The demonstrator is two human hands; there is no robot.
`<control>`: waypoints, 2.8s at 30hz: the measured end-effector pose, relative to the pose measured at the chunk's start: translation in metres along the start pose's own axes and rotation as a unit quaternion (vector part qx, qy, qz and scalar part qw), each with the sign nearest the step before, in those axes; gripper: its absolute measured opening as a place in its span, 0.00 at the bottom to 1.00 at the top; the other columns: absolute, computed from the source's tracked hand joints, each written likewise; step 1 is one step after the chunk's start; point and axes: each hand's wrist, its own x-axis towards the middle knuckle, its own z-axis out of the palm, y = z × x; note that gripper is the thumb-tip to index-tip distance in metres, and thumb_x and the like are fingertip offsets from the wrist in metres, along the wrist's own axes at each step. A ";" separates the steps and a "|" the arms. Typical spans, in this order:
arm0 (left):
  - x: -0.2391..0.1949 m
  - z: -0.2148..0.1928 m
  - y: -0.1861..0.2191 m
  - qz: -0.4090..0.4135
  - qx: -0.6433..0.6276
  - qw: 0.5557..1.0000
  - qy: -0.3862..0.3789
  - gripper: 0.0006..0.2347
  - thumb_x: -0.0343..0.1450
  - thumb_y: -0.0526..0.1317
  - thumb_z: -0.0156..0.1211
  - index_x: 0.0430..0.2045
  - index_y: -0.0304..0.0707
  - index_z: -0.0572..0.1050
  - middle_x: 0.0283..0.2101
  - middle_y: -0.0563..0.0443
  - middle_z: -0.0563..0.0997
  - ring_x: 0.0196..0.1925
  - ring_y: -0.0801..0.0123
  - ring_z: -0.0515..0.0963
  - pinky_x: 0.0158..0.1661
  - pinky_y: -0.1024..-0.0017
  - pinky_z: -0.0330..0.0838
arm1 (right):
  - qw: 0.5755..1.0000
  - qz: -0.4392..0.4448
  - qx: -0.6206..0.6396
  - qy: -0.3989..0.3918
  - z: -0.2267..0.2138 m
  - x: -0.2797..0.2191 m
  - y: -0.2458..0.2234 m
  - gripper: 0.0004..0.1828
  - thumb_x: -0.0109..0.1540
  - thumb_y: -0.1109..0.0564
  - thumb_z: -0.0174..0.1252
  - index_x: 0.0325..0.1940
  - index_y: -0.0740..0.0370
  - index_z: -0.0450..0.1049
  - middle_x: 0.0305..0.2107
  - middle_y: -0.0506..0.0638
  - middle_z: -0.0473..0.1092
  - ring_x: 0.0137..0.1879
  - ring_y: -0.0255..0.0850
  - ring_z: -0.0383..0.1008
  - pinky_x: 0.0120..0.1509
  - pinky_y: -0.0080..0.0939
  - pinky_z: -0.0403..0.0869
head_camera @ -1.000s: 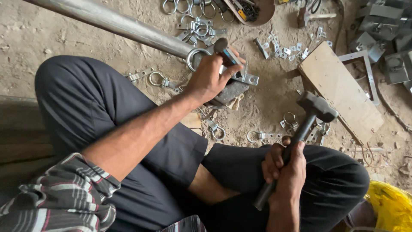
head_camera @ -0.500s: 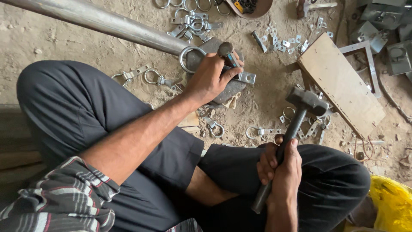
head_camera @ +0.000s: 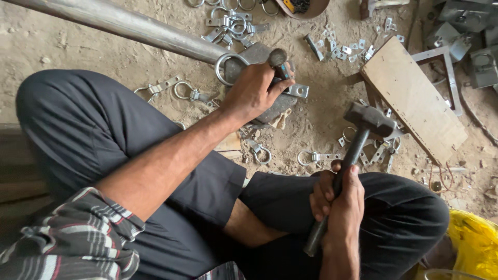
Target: The person assembles a metal clamp onto a long metal pole using a hammer and a small tool to drive pins or fasteners.
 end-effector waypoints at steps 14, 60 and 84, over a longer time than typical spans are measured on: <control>0.011 0.013 -0.004 0.024 0.093 0.994 -0.058 0.19 0.78 0.42 0.59 0.58 0.34 0.61 0.25 0.51 0.76 0.18 0.71 0.75 0.14 0.76 0.71 | 0.997 -0.019 -0.068 0.030 0.009 -0.003 0.002 0.21 0.74 0.43 0.35 0.45 0.62 0.62 0.15 0.43 0.53 0.14 0.30 0.50 0.14 0.32 0.54; 0.028 0.020 0.014 0.011 0.119 0.991 -0.067 0.22 0.75 0.43 0.58 0.63 0.44 0.63 0.24 0.45 0.74 0.18 0.63 0.75 0.14 0.67 0.72 | 0.604 -0.580 -0.535 0.110 0.006 0.010 -0.069 0.08 0.81 0.57 0.45 0.52 0.65 0.65 0.47 0.62 0.67 0.48 0.50 0.69 0.52 0.47 0.69; 0.029 0.004 -0.004 -0.089 -0.018 0.993 0.078 0.11 0.74 0.40 0.63 0.34 0.25 0.73 0.26 0.40 0.81 0.25 0.56 0.81 0.29 0.56 0.74 | 0.996 -0.054 -0.055 0.046 -0.026 -0.004 0.003 0.19 0.75 0.42 0.37 0.45 0.58 0.63 0.16 0.44 0.54 0.15 0.32 0.51 0.15 0.34 0.54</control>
